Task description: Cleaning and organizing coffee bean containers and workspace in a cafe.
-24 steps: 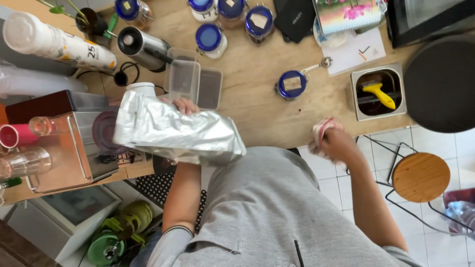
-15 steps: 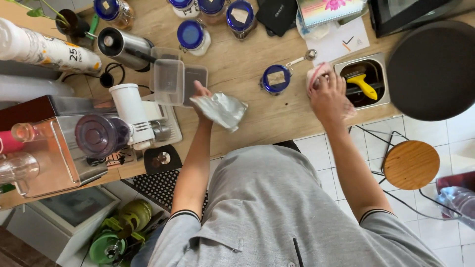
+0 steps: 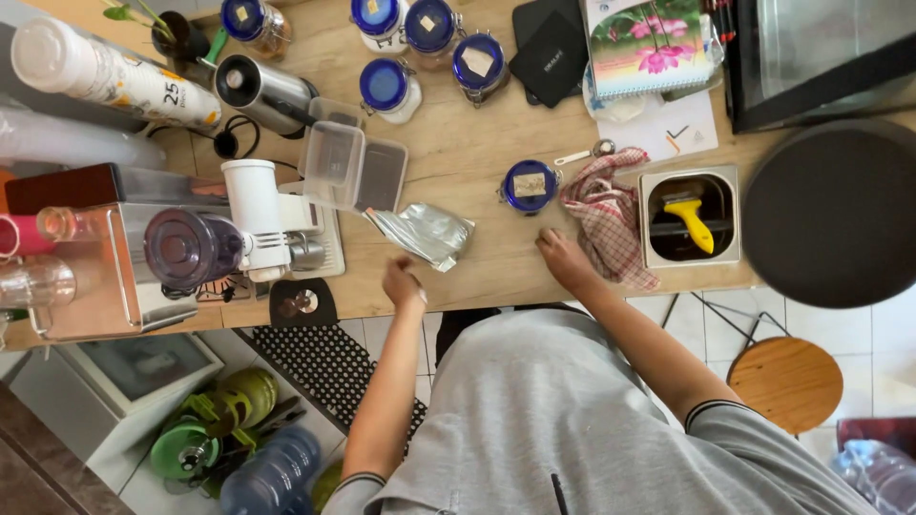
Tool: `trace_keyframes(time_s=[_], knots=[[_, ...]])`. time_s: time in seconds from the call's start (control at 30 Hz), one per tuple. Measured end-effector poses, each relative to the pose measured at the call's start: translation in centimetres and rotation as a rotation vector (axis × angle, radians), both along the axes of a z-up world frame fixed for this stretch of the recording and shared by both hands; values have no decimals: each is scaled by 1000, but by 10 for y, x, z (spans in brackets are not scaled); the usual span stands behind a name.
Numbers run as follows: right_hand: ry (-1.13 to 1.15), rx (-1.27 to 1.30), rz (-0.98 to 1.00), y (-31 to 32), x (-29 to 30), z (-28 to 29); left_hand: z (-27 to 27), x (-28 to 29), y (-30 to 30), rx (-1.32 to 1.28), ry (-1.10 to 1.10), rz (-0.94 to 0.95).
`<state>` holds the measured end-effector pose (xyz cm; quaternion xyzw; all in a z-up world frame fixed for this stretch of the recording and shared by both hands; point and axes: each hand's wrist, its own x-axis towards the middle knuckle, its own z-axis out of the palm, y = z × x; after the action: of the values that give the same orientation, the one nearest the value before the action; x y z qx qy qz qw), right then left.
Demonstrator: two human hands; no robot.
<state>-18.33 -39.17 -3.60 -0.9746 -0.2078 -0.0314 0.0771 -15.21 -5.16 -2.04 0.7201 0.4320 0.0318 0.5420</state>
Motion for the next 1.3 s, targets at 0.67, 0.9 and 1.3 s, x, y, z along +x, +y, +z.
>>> trace_keyframes(time_s=[0.67, 0.9, 1.3], knots=[[866, 1530, -1015, -50, 54, 21, 117, 74, -206, 621, -237, -1213], [982, 676, -816, -67, 112, 48, 85, 106, -214, 765, 1, -1434], [1205, 1044, -901, -50, 119, 27, 35, 103, -189, 893, -188, -1497]])
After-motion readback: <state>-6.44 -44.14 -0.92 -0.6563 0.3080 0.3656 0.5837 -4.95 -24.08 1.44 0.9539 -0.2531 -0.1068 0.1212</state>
